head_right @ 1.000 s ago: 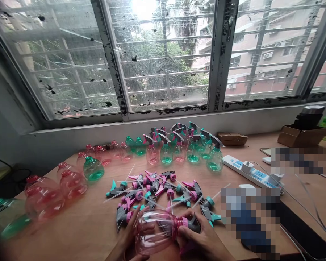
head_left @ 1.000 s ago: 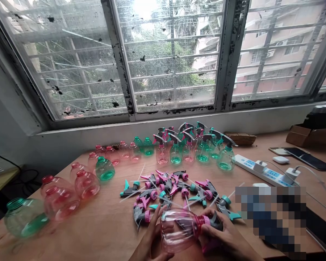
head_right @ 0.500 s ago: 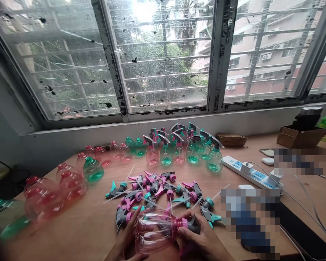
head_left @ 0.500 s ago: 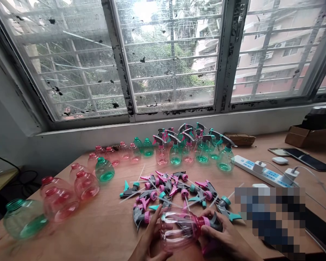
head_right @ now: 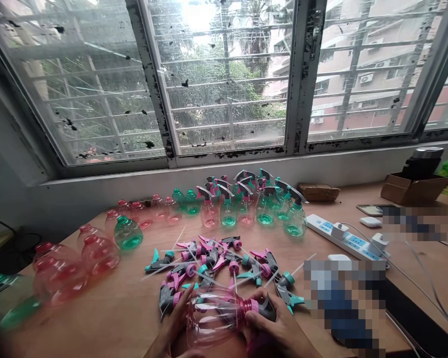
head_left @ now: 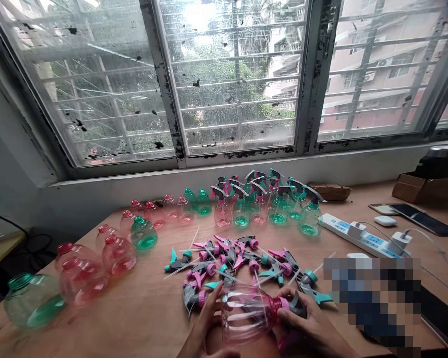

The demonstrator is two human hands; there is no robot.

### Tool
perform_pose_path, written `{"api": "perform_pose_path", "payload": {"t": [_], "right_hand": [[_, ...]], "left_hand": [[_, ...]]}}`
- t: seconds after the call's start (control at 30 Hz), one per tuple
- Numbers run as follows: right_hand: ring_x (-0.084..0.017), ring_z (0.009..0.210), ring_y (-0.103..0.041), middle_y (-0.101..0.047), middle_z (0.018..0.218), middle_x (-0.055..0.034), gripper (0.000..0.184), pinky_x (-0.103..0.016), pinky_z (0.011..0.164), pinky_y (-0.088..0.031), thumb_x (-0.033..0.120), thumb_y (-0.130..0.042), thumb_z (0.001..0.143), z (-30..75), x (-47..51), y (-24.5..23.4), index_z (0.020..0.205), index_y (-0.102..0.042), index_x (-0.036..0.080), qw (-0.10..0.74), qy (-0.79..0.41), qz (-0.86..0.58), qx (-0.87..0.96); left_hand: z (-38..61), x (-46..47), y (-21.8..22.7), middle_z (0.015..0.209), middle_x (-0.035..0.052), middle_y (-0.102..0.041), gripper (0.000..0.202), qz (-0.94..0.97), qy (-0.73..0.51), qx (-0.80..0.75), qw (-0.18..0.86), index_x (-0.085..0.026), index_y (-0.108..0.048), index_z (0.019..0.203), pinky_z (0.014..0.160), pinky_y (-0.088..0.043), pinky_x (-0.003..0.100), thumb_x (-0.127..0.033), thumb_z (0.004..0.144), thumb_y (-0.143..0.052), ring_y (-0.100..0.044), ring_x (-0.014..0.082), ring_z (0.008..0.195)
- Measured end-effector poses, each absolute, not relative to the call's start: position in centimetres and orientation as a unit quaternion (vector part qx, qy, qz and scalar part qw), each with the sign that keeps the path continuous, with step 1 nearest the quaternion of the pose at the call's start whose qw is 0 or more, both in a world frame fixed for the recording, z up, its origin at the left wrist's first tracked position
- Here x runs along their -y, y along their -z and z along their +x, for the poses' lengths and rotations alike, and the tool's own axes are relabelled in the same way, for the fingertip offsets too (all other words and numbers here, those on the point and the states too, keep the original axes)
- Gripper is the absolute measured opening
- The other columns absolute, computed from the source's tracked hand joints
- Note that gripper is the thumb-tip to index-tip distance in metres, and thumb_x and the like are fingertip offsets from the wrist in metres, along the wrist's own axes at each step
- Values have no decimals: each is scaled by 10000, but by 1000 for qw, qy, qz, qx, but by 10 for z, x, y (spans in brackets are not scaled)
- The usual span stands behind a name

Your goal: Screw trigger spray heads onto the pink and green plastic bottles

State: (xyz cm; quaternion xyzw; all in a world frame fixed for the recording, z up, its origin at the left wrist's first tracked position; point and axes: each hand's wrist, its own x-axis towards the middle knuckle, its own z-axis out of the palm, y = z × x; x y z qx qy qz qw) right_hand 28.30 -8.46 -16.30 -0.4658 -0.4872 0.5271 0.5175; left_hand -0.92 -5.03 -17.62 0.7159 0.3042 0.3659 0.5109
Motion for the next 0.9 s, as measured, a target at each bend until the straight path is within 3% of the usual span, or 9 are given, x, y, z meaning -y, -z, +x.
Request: {"api": "perform_pose_path", "payload": {"t": [0.07,0.13,0.27,0.4,0.5,0.6,0.77,0.9], "right_hand": [[-180,616,-553,-639,665,29,416,-269,589,-418,548,-835,679,283,85,164,838,-671,201,521,-519,-471,487],[-183,625,-559,-646,666,26,415,-268,593,-425,537,-845,673,282,85,164,845,-676,199,523,-515,-470,490],[-177,591,-571,-661,663,20,423,-271,582,-435,565,-808,708,283,85,164,840,-646,197,514,-539,-460,483],[-195,642,-589,-689,696,0,388,-283,612,-457,541,-806,724,285,84,163,825,-660,196,512,-517,-463,505],[-183,637,-576,-678,697,12,377,-275,611,-440,509,-822,720,285,84,162,856,-669,192,514,-518,-459,507],[-184,645,-576,-687,723,9,388,-278,618,-436,491,-843,698,285,85,163,880,-679,190,516,-518,-455,509],[-185,670,-571,-667,735,13,394,-283,645,-424,498,-835,710,285,84,164,883,-677,182,513,-515,-464,507],[-183,667,-562,-650,728,17,397,-284,645,-421,512,-822,722,286,84,165,880,-672,181,511,-513,-464,511]], "left_hand": [[-10,49,176,1632,103,-328,1161,707,-373,-289,527,-373,-64,1588,1182,-373,495,-583,726,-815,-389,417,1449],[-9,49,175,1634,99,-324,1104,704,-375,-277,536,-375,-99,1582,1187,-360,498,-585,750,-794,-332,415,1482],[-6,51,173,1654,97,-287,957,715,-371,-271,527,-360,-208,1564,1186,-361,494,-549,805,-759,-360,406,1472],[-7,51,176,1669,72,-266,811,730,-373,-285,497,-403,-165,1572,1148,-415,468,-487,922,-642,-422,372,1441],[-9,50,176,1646,91,-314,948,728,-370,-273,508,-401,-111,1580,1129,-435,476,-530,858,-712,-497,384,1378],[-6,50,173,1650,93,-291,1078,709,-385,-256,532,-392,-89,1581,1138,-430,486,-571,774,-782,-433,405,1425],[-1,54,170,1667,77,-251,934,701,-387,-246,545,-376,-189,1568,1165,-404,480,-522,834,-748,-360,390,1477],[-2,55,172,1661,55,-271,784,717,-392,-270,509,-435,-145,1565,1163,-405,465,-458,945,-624,-437,350,1435]]}}
